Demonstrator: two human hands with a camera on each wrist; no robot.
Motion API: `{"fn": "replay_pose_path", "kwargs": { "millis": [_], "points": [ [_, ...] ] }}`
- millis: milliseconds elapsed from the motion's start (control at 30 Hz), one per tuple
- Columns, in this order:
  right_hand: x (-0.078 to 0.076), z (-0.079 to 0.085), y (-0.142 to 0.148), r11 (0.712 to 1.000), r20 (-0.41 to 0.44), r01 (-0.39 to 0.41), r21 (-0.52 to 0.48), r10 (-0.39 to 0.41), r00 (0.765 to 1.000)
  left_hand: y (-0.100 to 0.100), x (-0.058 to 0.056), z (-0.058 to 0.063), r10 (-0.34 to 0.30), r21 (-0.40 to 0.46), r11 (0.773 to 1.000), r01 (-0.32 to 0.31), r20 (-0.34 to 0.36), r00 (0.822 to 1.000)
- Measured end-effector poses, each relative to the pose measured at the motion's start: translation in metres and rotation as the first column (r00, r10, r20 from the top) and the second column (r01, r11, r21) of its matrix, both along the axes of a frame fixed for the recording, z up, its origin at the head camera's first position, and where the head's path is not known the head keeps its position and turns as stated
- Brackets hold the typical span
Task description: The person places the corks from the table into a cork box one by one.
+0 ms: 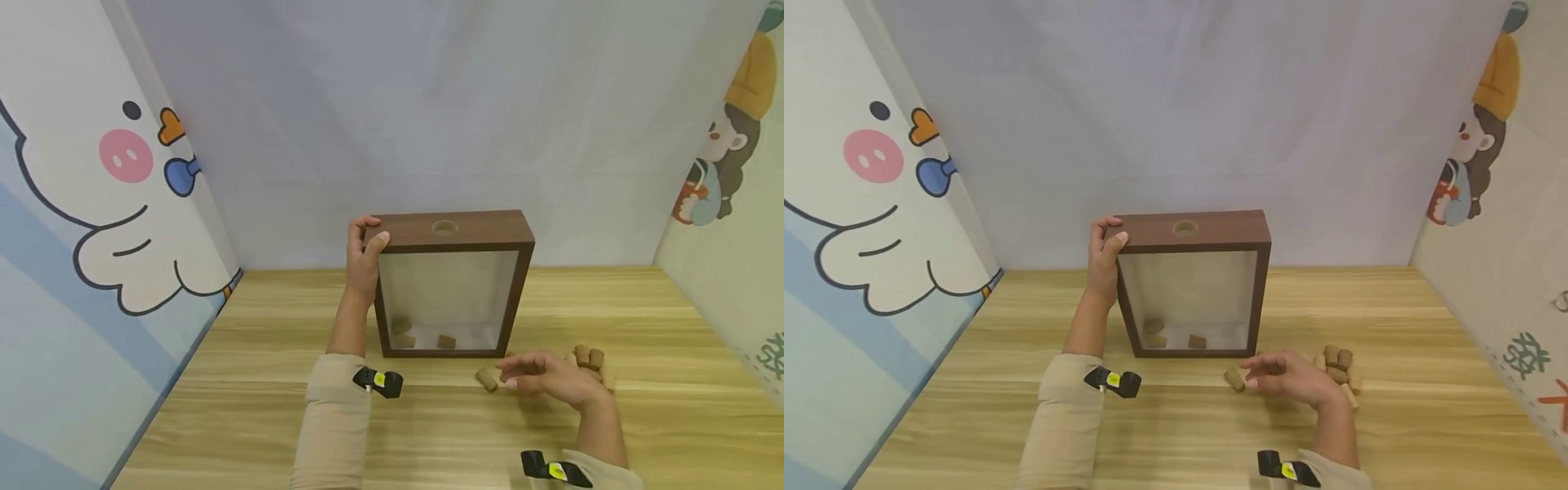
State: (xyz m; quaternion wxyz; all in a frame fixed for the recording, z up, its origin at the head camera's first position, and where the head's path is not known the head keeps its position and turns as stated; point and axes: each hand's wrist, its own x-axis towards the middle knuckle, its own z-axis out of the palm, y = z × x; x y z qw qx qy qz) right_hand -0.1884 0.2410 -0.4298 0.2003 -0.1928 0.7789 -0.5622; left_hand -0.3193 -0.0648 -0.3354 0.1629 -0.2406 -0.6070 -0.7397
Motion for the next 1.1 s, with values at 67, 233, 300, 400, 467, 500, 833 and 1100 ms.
{"fn": "replay_pose_path", "kwargs": {
  "millis": [67,233,300,400,467,500,833,1100],
  "points": [
    [-0.003,-0.002,-0.002,1.0,-0.01,0.015,0.003,-0.015,1.0,0.0,-0.001,0.0,-0.001,0.001,1.0,0.001,-0.002,1.0],
    [-0.009,-0.006,-0.007,1.0,0.004,-0.016,0.019,0.016,1.0,0.0,-0.002,0.0,0.002,0.011,1.0,-0.002,0.002,1.0],
    [-0.011,-0.005,-0.009,0.999,0.012,-0.031,0.027,0.031,0.999,0.0,-0.003,0.0,0.001,0.019,1.0,-0.001,-0.002,1.0],
    [-0.012,-0.005,-0.009,0.999,0.024,-0.044,0.027,0.043,0.999,0.001,-0.003,0.001,0.0,0.023,1.0,0.0,-0.007,1.0],
    [-0.012,-0.006,-0.009,0.998,0.024,-0.055,0.027,0.054,0.998,0.001,-0.003,0.001,-0.002,0.022,1.0,0.002,-0.006,1.0],
    [-0.013,-0.006,-0.008,0.998,0.029,-0.057,0.027,0.057,0.998,0.001,-0.003,0.0,0.0,0.019,1.0,0.0,-0.004,1.0],
    [-0.014,0.0,-0.004,0.995,0.036,0.101,0.008,-0.101,0.994,0.003,-0.002,-0.002,-0.012,0.022,1.0,0.012,0.004,1.0],
    [-0.016,0.001,-0.009,0.981,0.042,0.195,-0.01,-0.194,0.98,0.002,-0.004,-0.002,-0.018,0.016,1.0,0.018,-0.014,1.0]
  ]
}}
